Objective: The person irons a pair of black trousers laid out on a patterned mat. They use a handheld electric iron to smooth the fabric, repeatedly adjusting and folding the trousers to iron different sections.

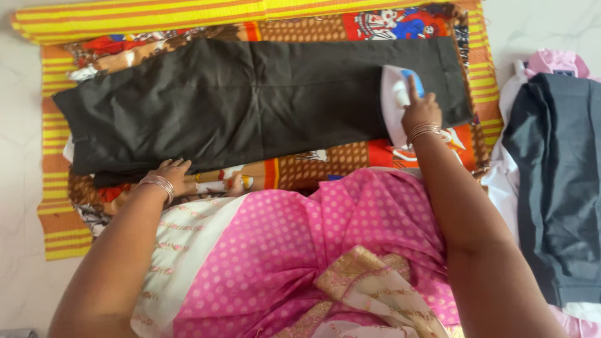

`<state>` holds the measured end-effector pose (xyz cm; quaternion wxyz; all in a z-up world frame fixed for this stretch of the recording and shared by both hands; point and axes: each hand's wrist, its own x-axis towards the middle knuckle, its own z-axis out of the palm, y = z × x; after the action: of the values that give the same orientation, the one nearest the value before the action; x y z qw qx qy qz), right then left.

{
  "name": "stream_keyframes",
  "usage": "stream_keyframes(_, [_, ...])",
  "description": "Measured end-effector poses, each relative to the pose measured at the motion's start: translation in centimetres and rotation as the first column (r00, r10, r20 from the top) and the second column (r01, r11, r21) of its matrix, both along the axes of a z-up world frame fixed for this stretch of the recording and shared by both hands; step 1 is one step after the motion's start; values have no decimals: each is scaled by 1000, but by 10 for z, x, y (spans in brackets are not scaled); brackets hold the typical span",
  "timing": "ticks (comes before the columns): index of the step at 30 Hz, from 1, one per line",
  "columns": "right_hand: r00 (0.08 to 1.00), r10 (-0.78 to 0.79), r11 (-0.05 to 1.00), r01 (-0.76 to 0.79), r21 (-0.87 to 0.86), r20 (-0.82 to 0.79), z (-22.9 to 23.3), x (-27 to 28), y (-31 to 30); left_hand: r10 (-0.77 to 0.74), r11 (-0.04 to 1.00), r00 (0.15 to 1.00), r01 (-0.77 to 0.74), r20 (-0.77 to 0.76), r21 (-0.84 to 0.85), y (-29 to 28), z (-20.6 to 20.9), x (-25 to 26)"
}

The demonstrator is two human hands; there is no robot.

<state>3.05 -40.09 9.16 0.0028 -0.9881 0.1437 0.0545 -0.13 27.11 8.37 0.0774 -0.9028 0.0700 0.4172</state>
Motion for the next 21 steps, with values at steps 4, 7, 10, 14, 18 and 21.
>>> stream_keyframes(4, [971,234,972,-232,43,-54,17,2,86,268,960,955,-276,-130,-46,0,9,17])
stream_keyframes(7, [906,410,912,-407,46,-105,29,-3,159,273,962,943,-271,-188,38,-16,4,28])
stream_keyframes(10, [814,578,816,-576,40,-59,39,-22,228,204,979,963,-204,-174,21,-11,8,38])
stream_keyframes(14, [676,734,678,-735,8,-71,40,-33,284,242,970,953,-243,-181,15,7,12,37])
stream_keyframes(18, [780,623,780,-625,-30,-61,36,-3,300,510,858,814,-503,-278,100,5,18,41])
stream_keyframes(21, [896,442,896,-443,-37,-32,31,37,305,362,931,911,-342,-198,129,3,22,47])
